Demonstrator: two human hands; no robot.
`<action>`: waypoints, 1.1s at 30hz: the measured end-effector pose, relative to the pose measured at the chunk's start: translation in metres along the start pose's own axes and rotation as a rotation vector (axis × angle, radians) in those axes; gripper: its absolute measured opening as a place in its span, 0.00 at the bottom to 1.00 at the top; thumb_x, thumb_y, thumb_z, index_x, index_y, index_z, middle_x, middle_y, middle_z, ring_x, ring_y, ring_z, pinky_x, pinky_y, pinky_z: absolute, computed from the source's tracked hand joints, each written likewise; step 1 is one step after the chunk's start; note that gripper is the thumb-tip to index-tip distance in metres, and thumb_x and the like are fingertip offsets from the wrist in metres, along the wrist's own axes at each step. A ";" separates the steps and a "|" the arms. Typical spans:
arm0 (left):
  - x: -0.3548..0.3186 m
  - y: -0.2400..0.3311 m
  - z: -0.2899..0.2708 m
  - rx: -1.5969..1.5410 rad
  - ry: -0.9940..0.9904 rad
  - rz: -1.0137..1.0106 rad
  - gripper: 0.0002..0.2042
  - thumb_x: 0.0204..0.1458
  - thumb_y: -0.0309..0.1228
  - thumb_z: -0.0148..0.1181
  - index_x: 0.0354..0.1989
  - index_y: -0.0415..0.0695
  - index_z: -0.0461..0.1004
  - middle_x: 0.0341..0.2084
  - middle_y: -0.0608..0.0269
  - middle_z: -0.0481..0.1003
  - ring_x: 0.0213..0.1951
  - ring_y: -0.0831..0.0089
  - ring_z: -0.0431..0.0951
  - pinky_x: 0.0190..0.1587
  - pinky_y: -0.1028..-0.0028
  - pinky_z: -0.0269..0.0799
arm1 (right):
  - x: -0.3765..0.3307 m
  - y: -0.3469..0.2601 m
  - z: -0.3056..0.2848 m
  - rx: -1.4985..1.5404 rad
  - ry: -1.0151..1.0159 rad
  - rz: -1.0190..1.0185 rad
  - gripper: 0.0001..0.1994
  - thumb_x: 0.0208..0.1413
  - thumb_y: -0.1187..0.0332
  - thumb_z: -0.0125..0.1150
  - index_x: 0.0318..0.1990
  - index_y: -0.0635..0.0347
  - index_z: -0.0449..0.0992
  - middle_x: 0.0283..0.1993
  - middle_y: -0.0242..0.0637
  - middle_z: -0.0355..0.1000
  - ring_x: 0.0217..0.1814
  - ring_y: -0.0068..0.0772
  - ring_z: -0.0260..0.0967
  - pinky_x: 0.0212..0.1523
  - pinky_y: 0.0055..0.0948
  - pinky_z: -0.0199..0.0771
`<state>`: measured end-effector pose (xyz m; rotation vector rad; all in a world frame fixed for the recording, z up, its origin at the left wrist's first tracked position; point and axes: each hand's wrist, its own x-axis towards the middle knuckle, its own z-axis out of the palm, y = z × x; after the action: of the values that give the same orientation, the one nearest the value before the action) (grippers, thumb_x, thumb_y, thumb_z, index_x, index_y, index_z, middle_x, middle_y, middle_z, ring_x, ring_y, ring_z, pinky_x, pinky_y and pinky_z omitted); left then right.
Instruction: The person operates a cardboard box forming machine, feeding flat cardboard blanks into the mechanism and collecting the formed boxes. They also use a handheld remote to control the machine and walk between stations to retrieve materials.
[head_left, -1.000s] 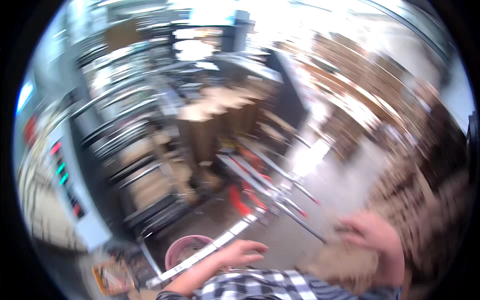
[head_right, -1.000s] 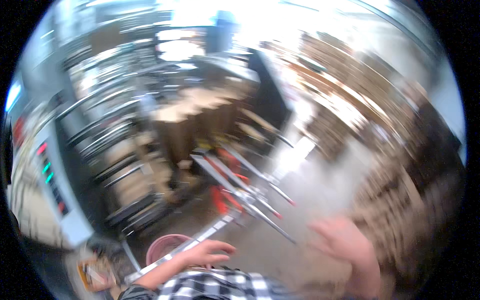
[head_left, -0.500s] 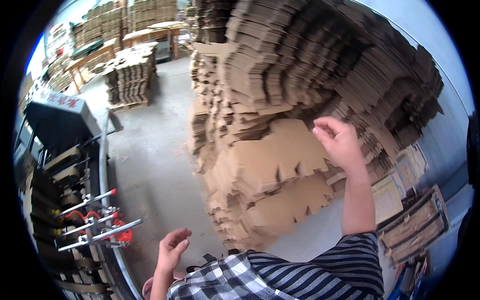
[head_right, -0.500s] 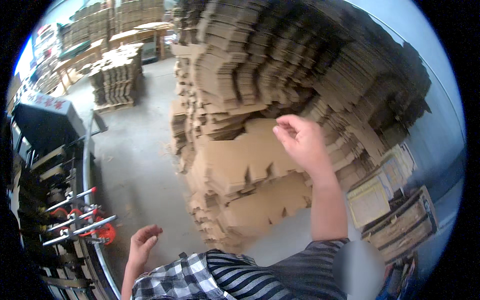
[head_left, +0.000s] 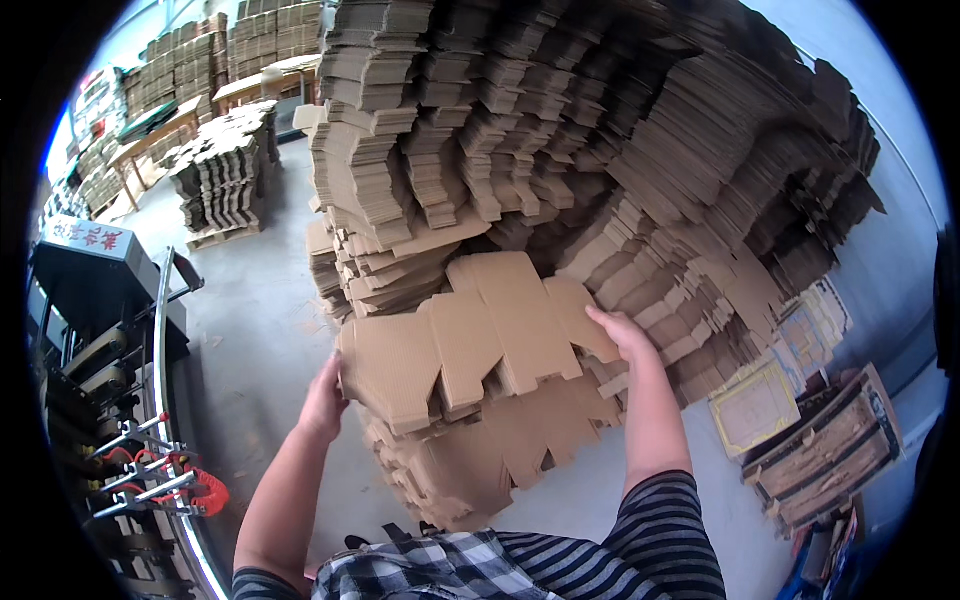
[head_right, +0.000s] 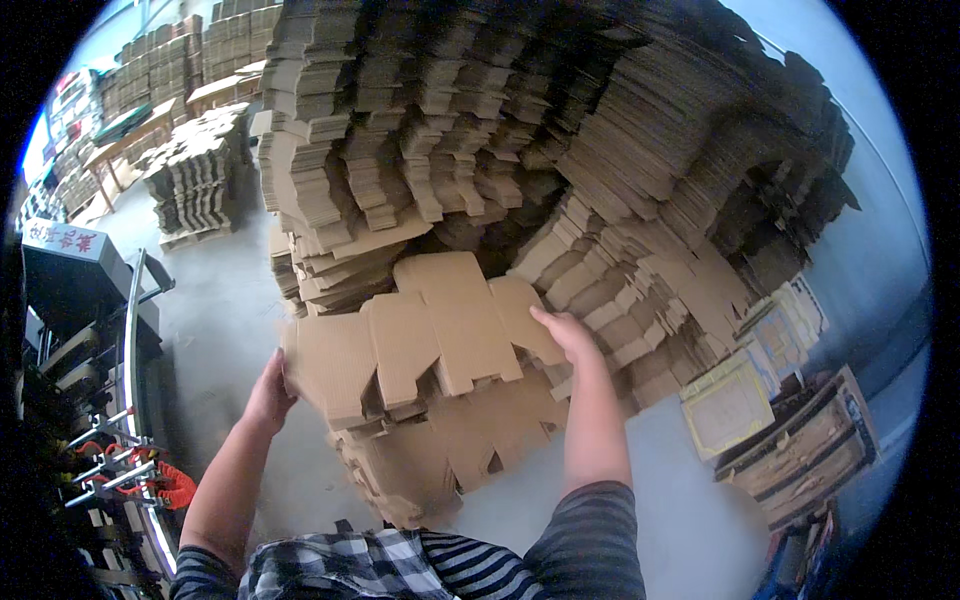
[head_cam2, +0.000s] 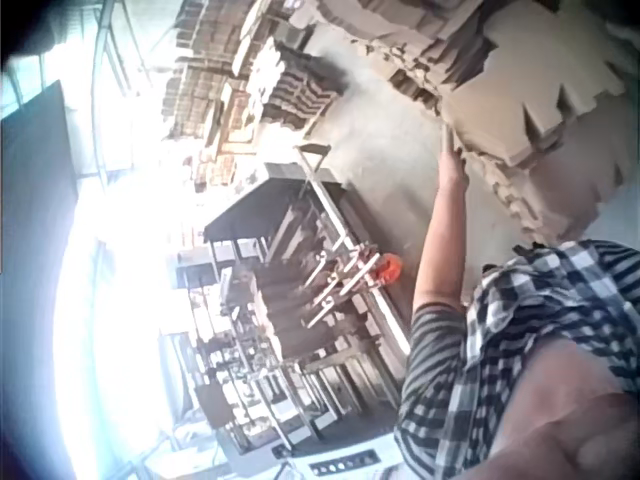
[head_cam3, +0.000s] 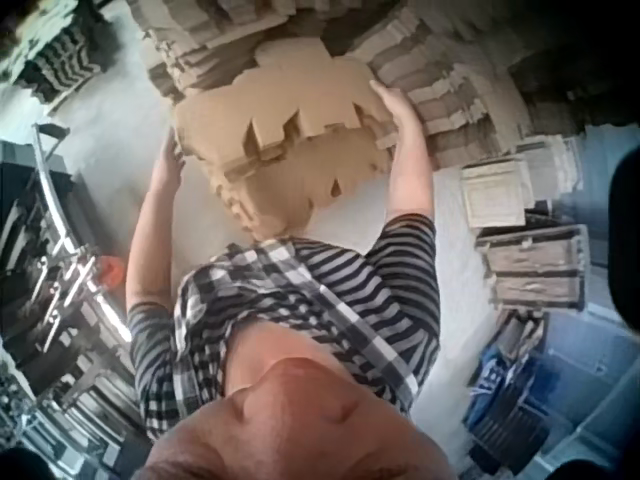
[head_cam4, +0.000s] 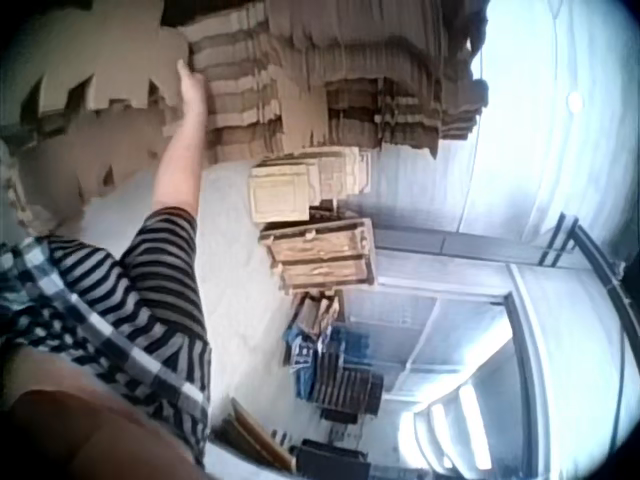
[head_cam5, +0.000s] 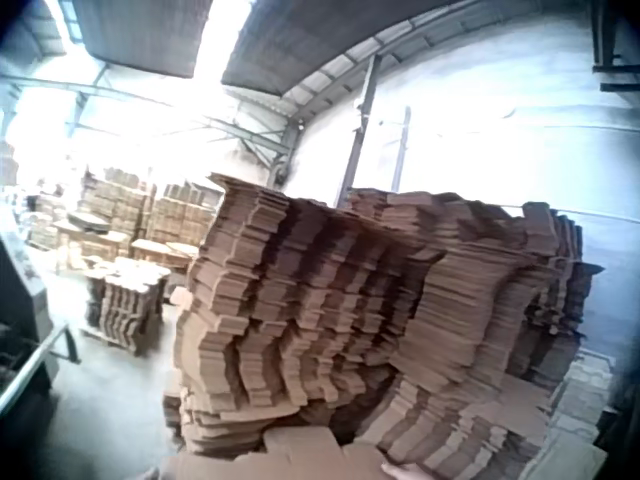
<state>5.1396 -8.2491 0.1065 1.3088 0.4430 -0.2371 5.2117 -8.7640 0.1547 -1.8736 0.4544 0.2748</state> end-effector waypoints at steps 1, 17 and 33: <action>0.001 -0.002 0.009 -0.010 -0.049 0.016 0.34 0.54 0.53 0.51 0.62 0.41 0.57 0.56 0.55 0.65 0.57 0.63 0.65 0.57 0.65 0.59 | 0.010 0.000 0.002 0.011 -0.010 0.037 0.33 0.50 0.44 0.60 0.54 0.62 0.71 0.54 0.39 0.71 0.52 0.38 0.69 0.53 0.30 0.67; 0.010 0.002 0.016 -0.061 -0.106 -0.016 0.36 0.52 0.49 0.56 0.63 0.36 0.54 0.59 0.53 0.62 0.61 0.61 0.60 0.64 0.66 0.49 | 0.011 -0.045 0.014 0.264 -0.279 0.188 0.29 0.52 0.53 0.63 0.57 0.61 0.67 0.54 0.36 0.70 0.55 0.30 0.67 0.53 0.32 0.68; -0.052 0.034 0.022 0.092 -0.142 0.444 0.32 0.53 0.46 0.56 0.60 0.37 0.58 0.49 0.57 0.70 0.46 0.72 0.70 0.45 0.71 0.68 | -0.048 -0.002 -0.026 0.487 -0.033 -0.296 0.25 0.44 0.67 0.68 0.50 0.69 0.69 0.45 0.42 0.73 0.45 0.35 0.72 0.46 0.35 0.74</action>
<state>5.1113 -8.2663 0.1636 1.4340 0.0155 0.0230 5.1688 -8.7794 0.1847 -1.4300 0.1920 -0.0080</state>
